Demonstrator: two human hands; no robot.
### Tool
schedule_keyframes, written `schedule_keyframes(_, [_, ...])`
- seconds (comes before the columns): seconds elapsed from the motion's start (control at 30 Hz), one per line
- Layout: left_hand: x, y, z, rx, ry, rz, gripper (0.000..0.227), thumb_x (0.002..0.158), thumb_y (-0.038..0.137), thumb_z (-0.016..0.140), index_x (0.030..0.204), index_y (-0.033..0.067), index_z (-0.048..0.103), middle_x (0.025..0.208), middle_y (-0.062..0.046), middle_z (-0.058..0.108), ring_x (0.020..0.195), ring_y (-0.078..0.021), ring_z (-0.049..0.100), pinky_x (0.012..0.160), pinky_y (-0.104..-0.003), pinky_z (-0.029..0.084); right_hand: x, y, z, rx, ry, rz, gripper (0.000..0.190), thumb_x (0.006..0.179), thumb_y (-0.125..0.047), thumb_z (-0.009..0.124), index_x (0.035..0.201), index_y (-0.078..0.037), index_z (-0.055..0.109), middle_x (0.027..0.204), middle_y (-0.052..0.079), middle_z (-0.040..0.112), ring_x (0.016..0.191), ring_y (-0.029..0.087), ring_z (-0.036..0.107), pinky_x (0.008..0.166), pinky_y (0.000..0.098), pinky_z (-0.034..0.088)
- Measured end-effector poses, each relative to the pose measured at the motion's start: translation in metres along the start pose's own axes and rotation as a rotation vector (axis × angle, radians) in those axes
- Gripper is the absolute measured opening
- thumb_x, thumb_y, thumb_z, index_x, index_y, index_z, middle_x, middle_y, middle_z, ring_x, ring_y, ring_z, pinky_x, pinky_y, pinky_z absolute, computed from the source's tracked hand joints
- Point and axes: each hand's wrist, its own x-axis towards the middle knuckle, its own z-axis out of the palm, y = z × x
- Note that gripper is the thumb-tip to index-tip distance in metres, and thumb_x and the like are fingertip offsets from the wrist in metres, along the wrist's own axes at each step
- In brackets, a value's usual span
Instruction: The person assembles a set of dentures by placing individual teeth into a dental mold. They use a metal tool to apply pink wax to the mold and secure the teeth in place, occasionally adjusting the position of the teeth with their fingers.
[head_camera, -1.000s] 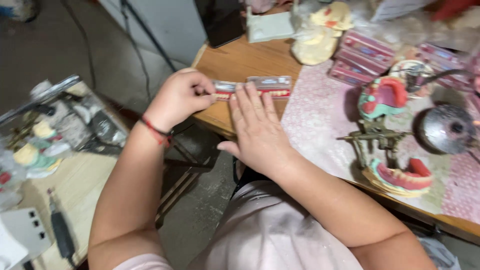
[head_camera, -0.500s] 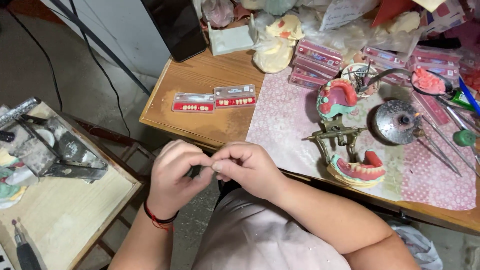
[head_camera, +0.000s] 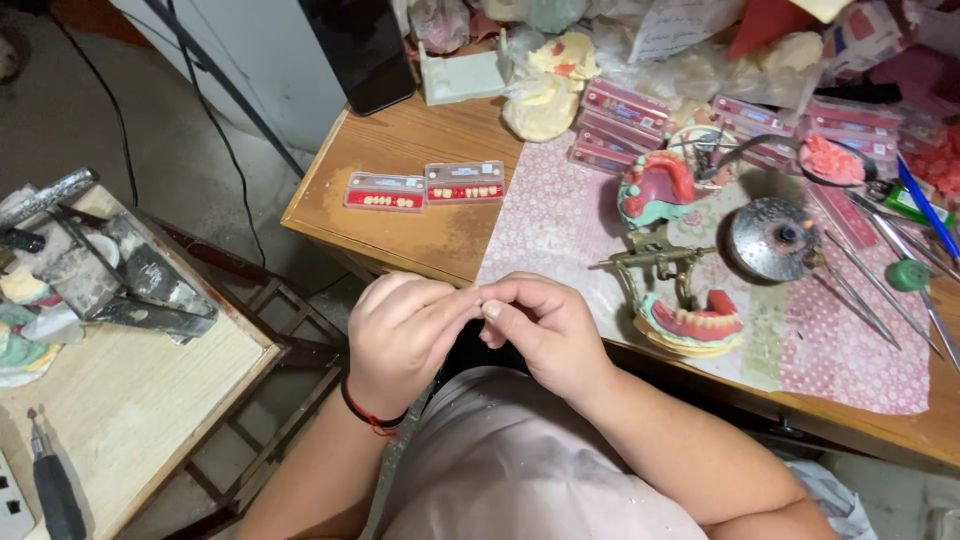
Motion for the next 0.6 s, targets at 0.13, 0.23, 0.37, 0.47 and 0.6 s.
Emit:
schedule_keyframes(0.13, [0.013,0.004,0.010,0.097,-0.045,0.066,0.010,0.096,0.011,0.072,0.100,0.0078,0.080,0.086,-0.005,0.073,0.071,-0.0289,0.068,0.067,-0.041,0.057,-0.019,-0.024,-0.006,-0.097,0.000,-0.109,0.034,0.097,0.004,0.057,0.129,0.010,0.066,0.095,0.020,0.068,0.068,0.021,0.073,0.056,0.0342,0.066])
schedule_keyframes(0.23, [0.033,-0.001,0.025,0.133,-0.111,0.027,0.010,0.100,0.013,0.070,0.095,0.0066,0.076,0.088,-0.008,0.073,0.076,-0.0315,0.067,0.071,-0.044,0.052,-0.043,-0.075,-0.016,-0.509,-0.060,-0.311,0.046,0.101,-0.002,0.057,0.146,0.005,0.050,0.107,0.020,0.066,0.085,0.027,0.070,0.075,0.0367,0.060])
schedule_keyframes(0.37, [0.043,-0.033,0.070,0.327,-0.237,0.023,0.007,0.092,0.021,0.077,0.087,0.0175,0.073,0.087,-0.001,0.071,0.087,-0.0284,0.063,0.079,-0.045,0.043,-0.086,-0.117,-0.070,-1.149,0.183,-0.572,0.026,0.099,-0.008,0.057,0.121,-0.004,0.072,0.115,0.014,0.077,0.100,0.029,0.076,0.096,0.0399,0.060])
schedule_keyframes(0.47, [0.054,-0.042,0.092,0.499,-0.278,0.118,0.018,0.088,0.024,0.077,0.072,0.0215,0.069,0.072,0.004,0.061,0.079,-0.0269,0.058,0.070,-0.044,0.037,-0.095,-0.129,-0.143,-1.397,0.594,-0.526,0.013,0.101,0.012,0.066,0.100,0.003,0.076,0.097,0.015,0.074,0.087,0.031,0.068,0.086,0.0404,0.052])
schedule_keyframes(0.6, [0.063,-0.063,0.105,0.620,-0.329,0.176,0.025,0.089,0.027,0.076,0.068,0.0162,0.067,0.071,0.001,0.056,0.079,-0.0283,0.053,0.066,-0.045,0.035,-0.129,-0.111,-0.252,-1.709,0.645,-0.248,0.009,0.103,-0.013,0.083,0.108,-0.008,0.078,0.101,0.010,0.077,0.093,0.033,0.069,0.090,0.0435,0.051])
